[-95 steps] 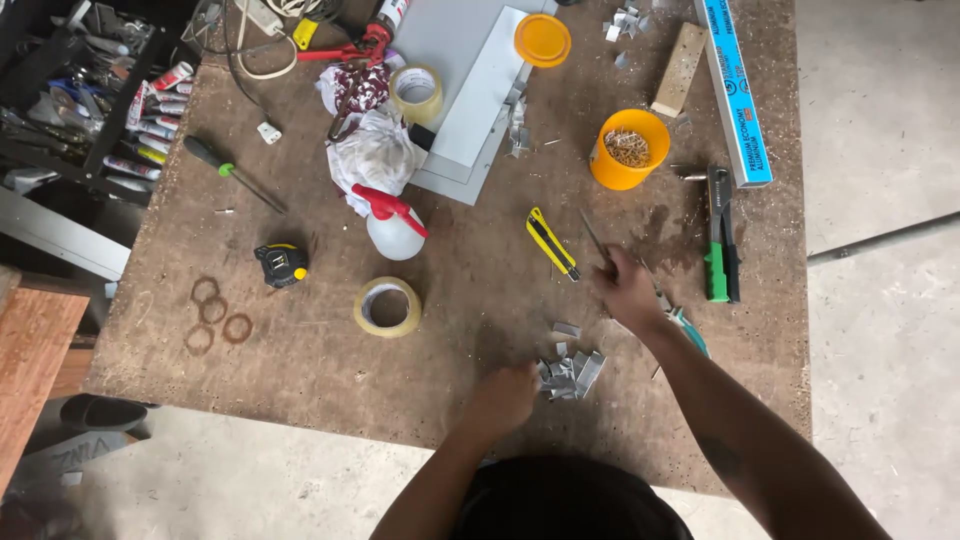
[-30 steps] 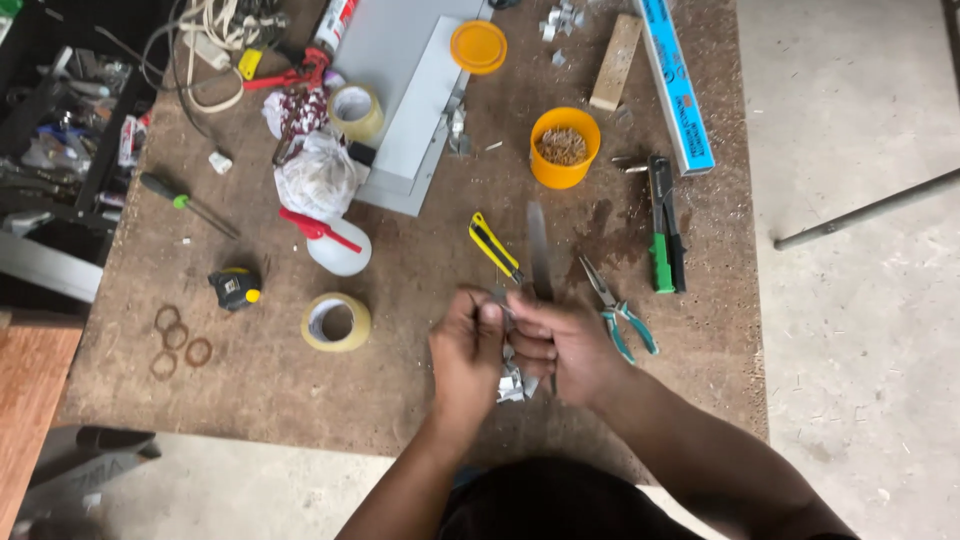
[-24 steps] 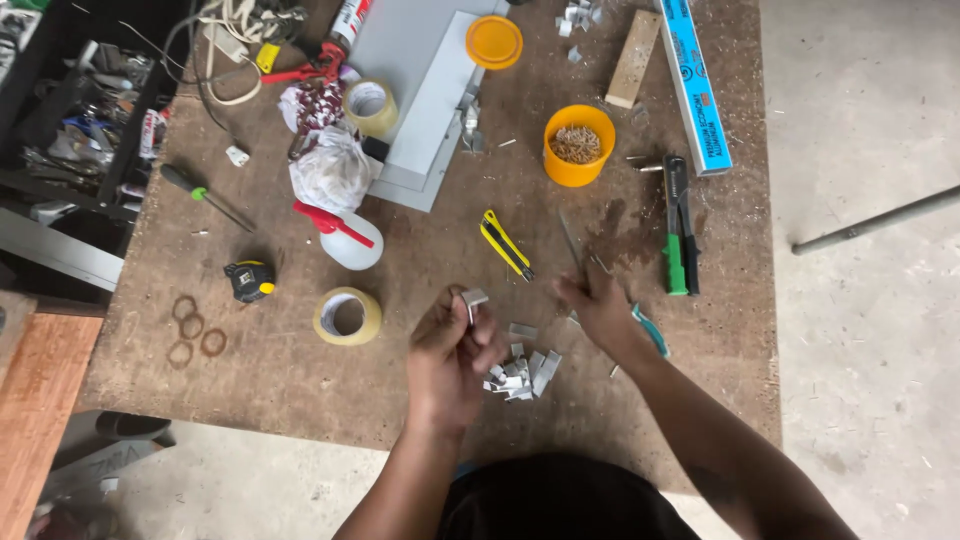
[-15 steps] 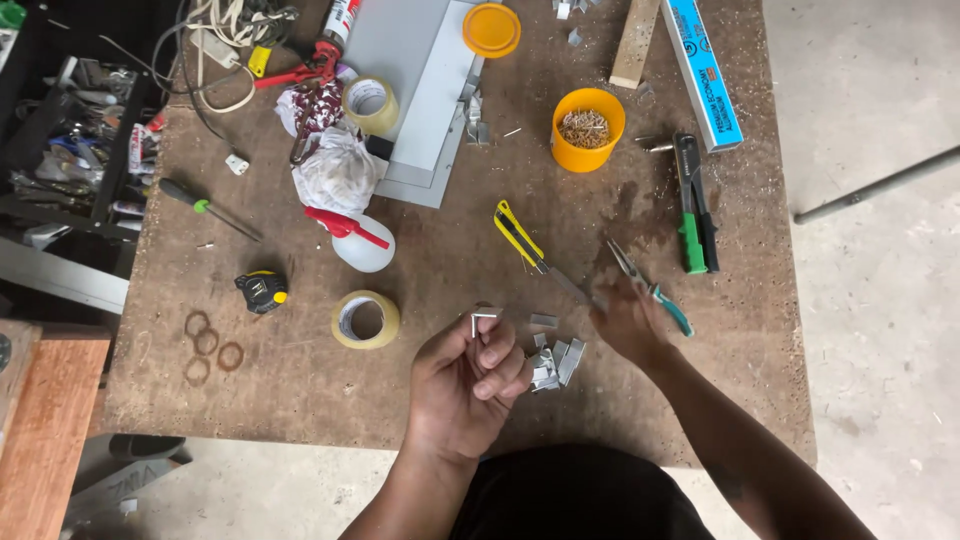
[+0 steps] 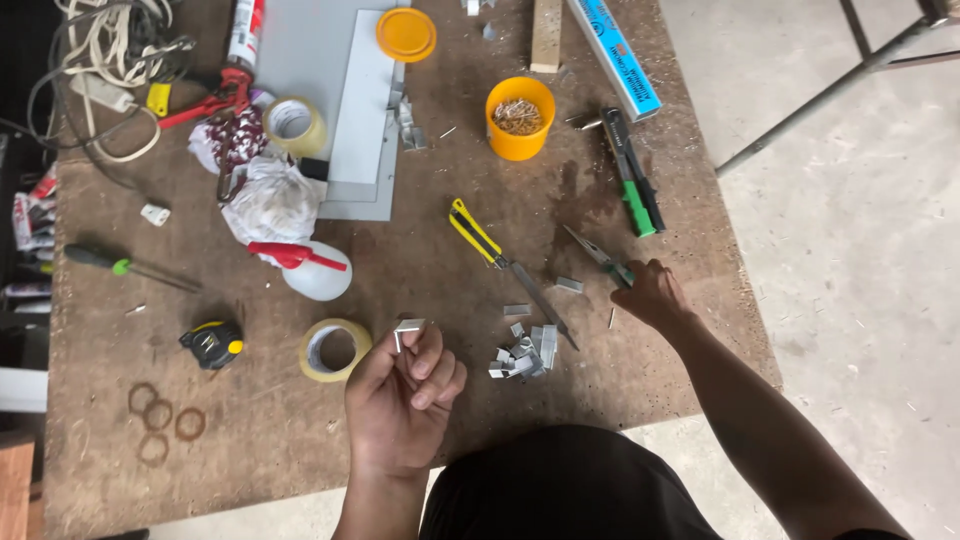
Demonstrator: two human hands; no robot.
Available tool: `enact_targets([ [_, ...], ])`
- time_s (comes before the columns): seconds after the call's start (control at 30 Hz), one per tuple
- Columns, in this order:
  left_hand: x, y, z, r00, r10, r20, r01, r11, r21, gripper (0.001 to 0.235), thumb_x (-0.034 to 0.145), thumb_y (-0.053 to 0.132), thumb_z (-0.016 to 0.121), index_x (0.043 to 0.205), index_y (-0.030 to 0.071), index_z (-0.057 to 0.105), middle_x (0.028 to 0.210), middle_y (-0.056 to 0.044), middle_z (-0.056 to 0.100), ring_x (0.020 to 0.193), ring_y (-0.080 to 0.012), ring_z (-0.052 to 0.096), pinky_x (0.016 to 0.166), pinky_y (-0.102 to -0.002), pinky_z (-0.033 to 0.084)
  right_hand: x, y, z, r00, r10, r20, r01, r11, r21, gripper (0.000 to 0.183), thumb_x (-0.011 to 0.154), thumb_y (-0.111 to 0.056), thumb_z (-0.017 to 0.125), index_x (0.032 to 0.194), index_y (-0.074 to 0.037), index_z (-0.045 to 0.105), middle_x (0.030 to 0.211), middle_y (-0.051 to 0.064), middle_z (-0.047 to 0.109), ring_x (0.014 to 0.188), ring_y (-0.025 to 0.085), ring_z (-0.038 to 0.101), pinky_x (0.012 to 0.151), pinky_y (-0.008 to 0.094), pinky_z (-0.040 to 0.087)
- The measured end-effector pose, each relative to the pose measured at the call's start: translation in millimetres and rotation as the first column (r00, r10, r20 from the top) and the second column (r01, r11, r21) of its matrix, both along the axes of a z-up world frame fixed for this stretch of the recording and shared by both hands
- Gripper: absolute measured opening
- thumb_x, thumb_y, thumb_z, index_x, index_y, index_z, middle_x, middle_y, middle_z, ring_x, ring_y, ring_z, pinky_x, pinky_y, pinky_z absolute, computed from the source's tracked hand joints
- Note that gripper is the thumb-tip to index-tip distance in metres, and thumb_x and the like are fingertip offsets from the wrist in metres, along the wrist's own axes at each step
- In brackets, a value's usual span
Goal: Assembling metal brackets into an aluminum frame using pliers and a file at a workbench
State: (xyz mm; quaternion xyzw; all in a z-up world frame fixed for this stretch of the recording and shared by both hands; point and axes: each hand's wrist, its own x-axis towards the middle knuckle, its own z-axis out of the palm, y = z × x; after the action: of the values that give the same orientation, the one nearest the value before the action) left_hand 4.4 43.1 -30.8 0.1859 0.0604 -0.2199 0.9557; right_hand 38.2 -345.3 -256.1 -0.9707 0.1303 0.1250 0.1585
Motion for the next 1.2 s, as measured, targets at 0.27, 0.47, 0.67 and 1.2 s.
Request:
enact_targets([
  [0.27, 3.9, -14.9, -28.6, 0.994, 0.081, -0.077, -0.063, 0.977, 0.204, 0.028, 0.106, 0.021, 0.044, 0.081, 0.01, 0.052, 0.065, -0.001, 0.045, 0.045, -0.0095, 0.029, 0.051, -0.027, 0.026, -37.5, -3.2, 1.8, 0.959, -0.214, -0.187, 0.19, -0.009, 0.982, 0.044, 0.066, 0.014, 0.041, 0.108, 0.013, 0.052, 0.095, 0.026, 0.063, 0.071, 0.032, 0.061, 0.051, 0.036, 0.055],
  [0.47, 1.3, -10.0, -27.4, 0.991, 0.132, -0.029, -0.122, 0.967, 0.223, 0.025, 0.105, 0.022, 0.046, 0.083, 0.012, 0.053, 0.066, -0.001, 0.044, 0.045, -0.0097, 0.03, 0.051, -0.028, 0.027, -44.3, 41.9, 63.4, 0.988, -0.053, -0.145, 0.118, -0.344, 0.932, 0.029, 0.056, 0.002, 0.051, 0.08, -0.01, 0.06, 0.117, 0.014, 0.063, 0.104, 0.031, 0.06, 0.084, 0.047, 0.042],
  [0.67, -6.3, -9.4, -19.6, 0.987, 0.16, -0.022, -0.15, 0.957, 0.25, 0.025, 0.103, 0.02, 0.048, 0.081, 0.012, 0.054, 0.065, -0.002, 0.046, 0.044, -0.0101, 0.03, 0.05, -0.029, 0.026, -40.4, 54.0, 86.6, 0.988, 0.146, 0.047, 0.05, -0.594, 0.803, 0.056, 0.068, 0.012, 0.053, 0.114, -0.009, 0.077, 0.138, 0.016, 0.059, 0.131, 0.036, 0.055, 0.105, 0.057, 0.041],
  [1.2, -16.3, -20.6, 7.8, 0.909, 0.242, 0.339, -0.362, 0.862, 0.355, 0.026, 0.109, 0.019, 0.044, 0.108, -0.001, 0.061, 0.089, -0.018, 0.067, 0.083, -0.0299, 0.066, 0.081, -0.039, 0.047, -44.2, 85.5, 185.5, 0.891, 0.405, 0.205, 0.038, -0.517, 0.855, 0.067, 0.068, 0.009, 0.056, 0.135, 0.015, 0.051, 0.13, 0.029, 0.064, 0.127, 0.041, 0.061, 0.111, 0.058, 0.046],
])
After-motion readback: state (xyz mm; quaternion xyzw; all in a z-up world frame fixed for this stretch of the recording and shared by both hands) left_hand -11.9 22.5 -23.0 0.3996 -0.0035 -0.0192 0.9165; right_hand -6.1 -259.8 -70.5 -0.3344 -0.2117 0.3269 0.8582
